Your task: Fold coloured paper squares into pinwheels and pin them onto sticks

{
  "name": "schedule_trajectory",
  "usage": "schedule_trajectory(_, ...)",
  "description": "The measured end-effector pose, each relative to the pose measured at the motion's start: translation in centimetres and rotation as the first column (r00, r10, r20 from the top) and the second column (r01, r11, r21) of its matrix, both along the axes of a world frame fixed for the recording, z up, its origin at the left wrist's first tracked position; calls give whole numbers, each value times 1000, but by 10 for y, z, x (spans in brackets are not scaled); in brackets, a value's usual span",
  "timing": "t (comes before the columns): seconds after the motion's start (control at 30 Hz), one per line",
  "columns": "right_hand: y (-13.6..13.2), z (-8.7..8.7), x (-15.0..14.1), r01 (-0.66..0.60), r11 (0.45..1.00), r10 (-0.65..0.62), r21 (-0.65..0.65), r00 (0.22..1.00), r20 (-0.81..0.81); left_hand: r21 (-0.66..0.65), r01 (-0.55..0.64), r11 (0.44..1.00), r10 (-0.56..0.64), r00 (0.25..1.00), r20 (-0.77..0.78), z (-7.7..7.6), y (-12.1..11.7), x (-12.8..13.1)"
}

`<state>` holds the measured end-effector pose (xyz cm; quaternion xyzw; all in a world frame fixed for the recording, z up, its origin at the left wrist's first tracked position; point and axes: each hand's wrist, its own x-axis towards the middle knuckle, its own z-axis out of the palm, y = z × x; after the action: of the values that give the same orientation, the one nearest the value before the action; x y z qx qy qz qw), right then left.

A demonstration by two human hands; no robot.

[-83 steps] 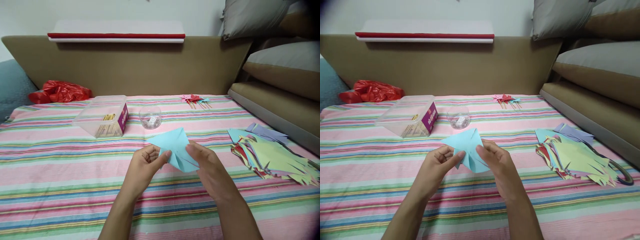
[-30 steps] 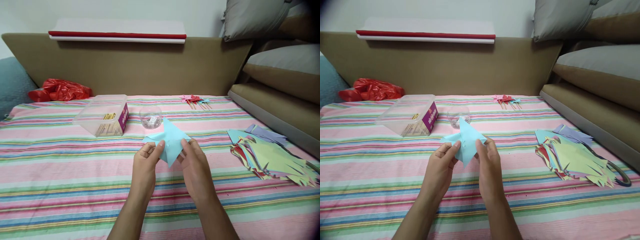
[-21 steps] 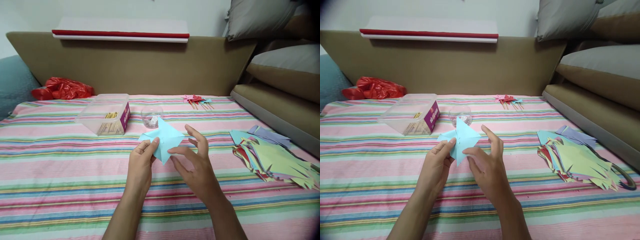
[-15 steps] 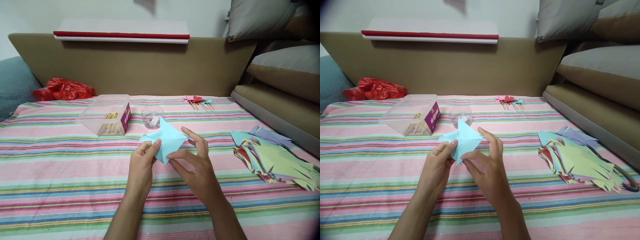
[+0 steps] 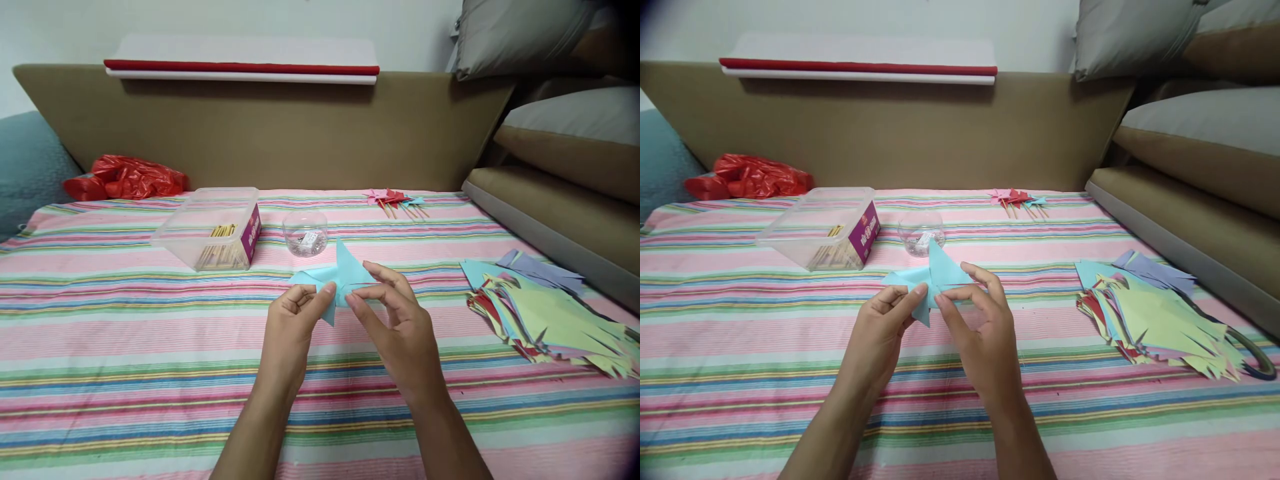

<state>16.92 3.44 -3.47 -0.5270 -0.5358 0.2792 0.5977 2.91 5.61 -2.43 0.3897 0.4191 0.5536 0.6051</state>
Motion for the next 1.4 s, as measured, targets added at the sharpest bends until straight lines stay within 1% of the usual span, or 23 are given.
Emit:
schedule_trajectory(0.17,3,-4,0,22,1000,-21,8,1000,-8,24,35,999,-34,999,-42,-1,-1,0)
schedule_trajectory(0.3,4,-6,0,40,999,-39,24,999,-24,11,21,1000,-21,998,-55,-1,-2,0)
schedule_trajectory(0.4,2,-5,0,30,999,-30,29,999,-22,3,14,1000,-13,998,-66,0,-2,0)
schedule_trajectory(0.53,1,-2,-1,10,1000,-10,18,1000,-4,4,20,1000,-19,998,-54,1,-2,1)
schedule_trajectory(0.83,3,-5,-1,52,998,-53,27,997,49,9,55,998,-55,997,-53,0,-2,0)
schedule_trajectory(1.13,2,-3,-3,67,996,-68,51,997,19,-7,60,998,-60,997,-56,-1,-3,0)
schedule_trajectory(1.4,3,-5,-4,68,996,-70,49,997,30,-16,59,998,-60,996,-63,1,-4,1)
